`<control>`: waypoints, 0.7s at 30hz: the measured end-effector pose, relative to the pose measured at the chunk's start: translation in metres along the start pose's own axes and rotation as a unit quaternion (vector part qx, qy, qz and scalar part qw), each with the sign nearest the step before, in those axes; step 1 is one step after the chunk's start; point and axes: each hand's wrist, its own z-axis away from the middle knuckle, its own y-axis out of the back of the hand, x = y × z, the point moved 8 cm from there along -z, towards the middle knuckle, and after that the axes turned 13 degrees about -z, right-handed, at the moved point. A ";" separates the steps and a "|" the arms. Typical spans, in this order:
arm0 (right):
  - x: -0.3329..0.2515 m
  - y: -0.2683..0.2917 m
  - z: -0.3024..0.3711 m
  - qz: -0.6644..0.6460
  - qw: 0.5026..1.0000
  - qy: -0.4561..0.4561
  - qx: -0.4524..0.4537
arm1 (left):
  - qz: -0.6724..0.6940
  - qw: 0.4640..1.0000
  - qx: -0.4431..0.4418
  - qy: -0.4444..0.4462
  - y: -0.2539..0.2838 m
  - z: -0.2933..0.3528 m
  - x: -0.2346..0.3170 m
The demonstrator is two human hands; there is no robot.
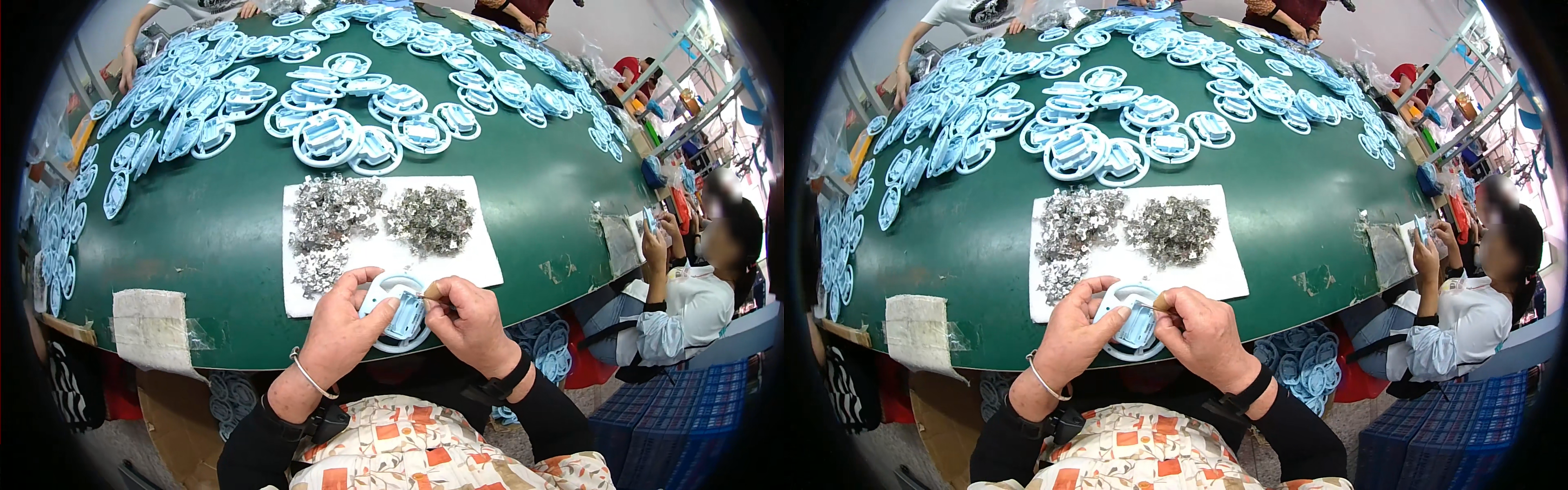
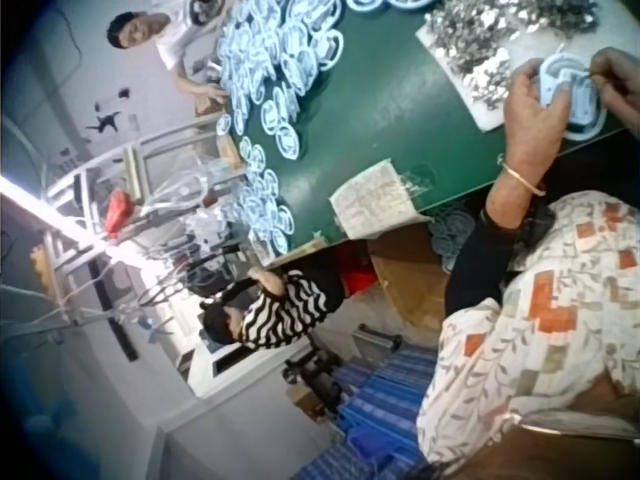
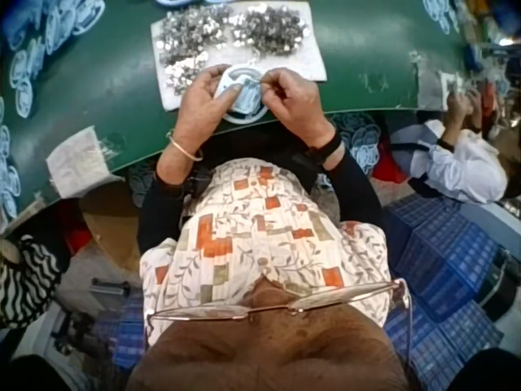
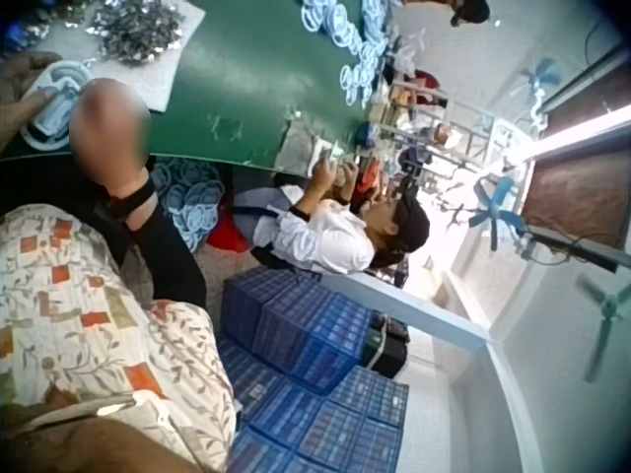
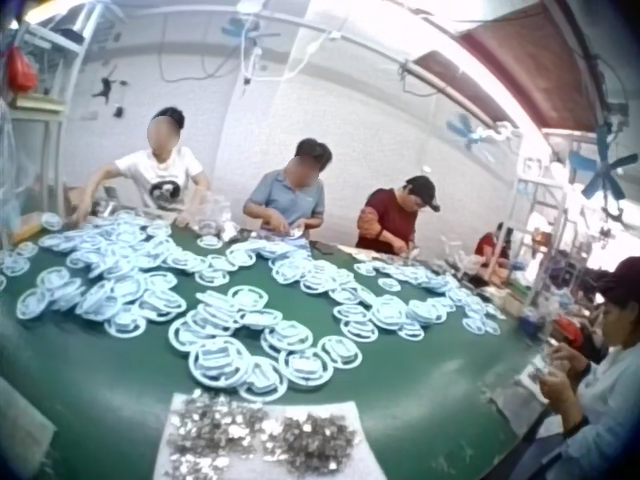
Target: The person sits at a large green table in a workshop, assembling light blue plastic components. They pick up a plastic ring, insert a small metal pin into it using a wooden stick, and place the finished unit on the table. This process is repeated continuously with other workers visible in the background.
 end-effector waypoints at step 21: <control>0.006 0.009 0.004 -0.036 0.991 -0.122 0.036 | 0.130 0.990 -0.045 0.019 -0.004 0.004 -0.002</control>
